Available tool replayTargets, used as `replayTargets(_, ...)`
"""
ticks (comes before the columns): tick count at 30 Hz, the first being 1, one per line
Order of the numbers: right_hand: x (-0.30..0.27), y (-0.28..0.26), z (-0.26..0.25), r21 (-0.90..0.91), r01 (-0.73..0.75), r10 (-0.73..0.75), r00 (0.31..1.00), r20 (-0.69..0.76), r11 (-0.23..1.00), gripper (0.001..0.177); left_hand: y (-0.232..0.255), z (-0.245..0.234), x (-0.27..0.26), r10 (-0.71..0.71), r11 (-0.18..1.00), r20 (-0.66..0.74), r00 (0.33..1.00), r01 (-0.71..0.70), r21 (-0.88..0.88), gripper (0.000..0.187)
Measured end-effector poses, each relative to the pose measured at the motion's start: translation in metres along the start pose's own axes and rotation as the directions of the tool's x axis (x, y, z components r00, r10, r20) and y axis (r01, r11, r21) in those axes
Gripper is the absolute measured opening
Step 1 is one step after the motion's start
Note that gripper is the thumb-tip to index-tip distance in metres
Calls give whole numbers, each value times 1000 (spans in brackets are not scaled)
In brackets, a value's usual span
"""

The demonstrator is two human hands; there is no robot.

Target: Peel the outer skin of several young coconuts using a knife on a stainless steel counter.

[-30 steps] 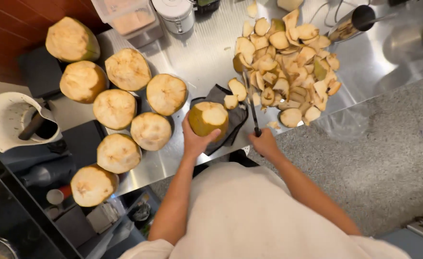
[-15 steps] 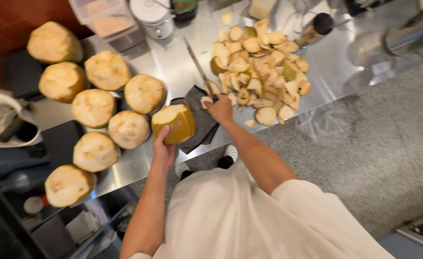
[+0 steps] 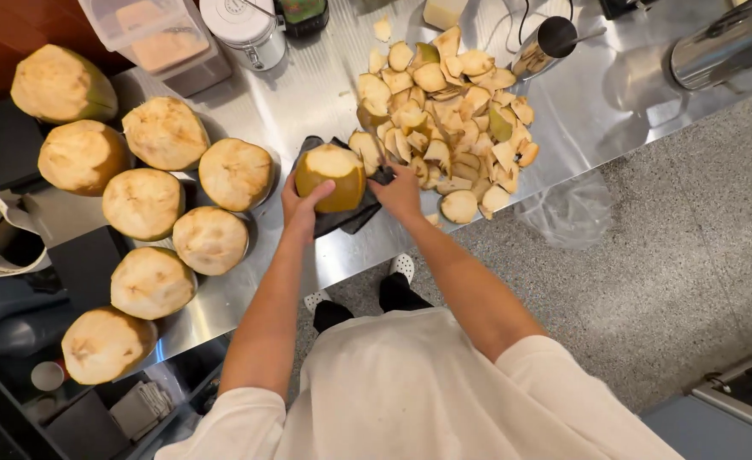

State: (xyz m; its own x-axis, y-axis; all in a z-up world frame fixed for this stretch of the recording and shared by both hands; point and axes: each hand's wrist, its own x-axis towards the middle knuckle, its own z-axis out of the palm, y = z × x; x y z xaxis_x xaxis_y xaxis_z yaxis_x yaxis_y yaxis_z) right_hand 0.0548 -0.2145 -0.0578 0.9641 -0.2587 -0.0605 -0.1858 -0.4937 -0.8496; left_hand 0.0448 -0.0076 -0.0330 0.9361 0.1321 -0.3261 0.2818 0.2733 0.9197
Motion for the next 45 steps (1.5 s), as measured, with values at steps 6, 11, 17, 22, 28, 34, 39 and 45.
replayTargets(6,5,-31,5,-71,-56,49,993,-107,996,38,11,-5,-6,-61,998,31,998,61,24,85)
replayTargets(11,29,-27,6,-186,-43,9,983,-184,982,36,9,-22,-31,-1,975,29,1000,-6,223,96)
replayTargets(17,50,-16,-18,-176,-2,-48,959,-281,984,33,9,-35,-62,-35,968,11,999,31,249,100)
replayTargets(22,12,-3,-40,2,103,-102,989,-104,995,39,5,-40,-79,65,985,-3,998,-64,159,97)
replayTargets(28,-38,-35,-45,342,-507,348,833,429,791,27,16,-27,-88,88,988,125,988,-71,-139,90)
replayTargets(34,-37,-65,-41,517,-678,336,721,606,523,51,14,-18,-71,-58,913,186,981,127,-388,82)
replayTargets(39,-37,-67,-14,515,-631,414,773,481,580,48,16,-20,-46,79,981,53,995,-87,173,83)
replayTargets(45,-48,-67,5,403,-502,401,862,311,766,46,68,-1,-60,179,674,47,983,-157,722,149)
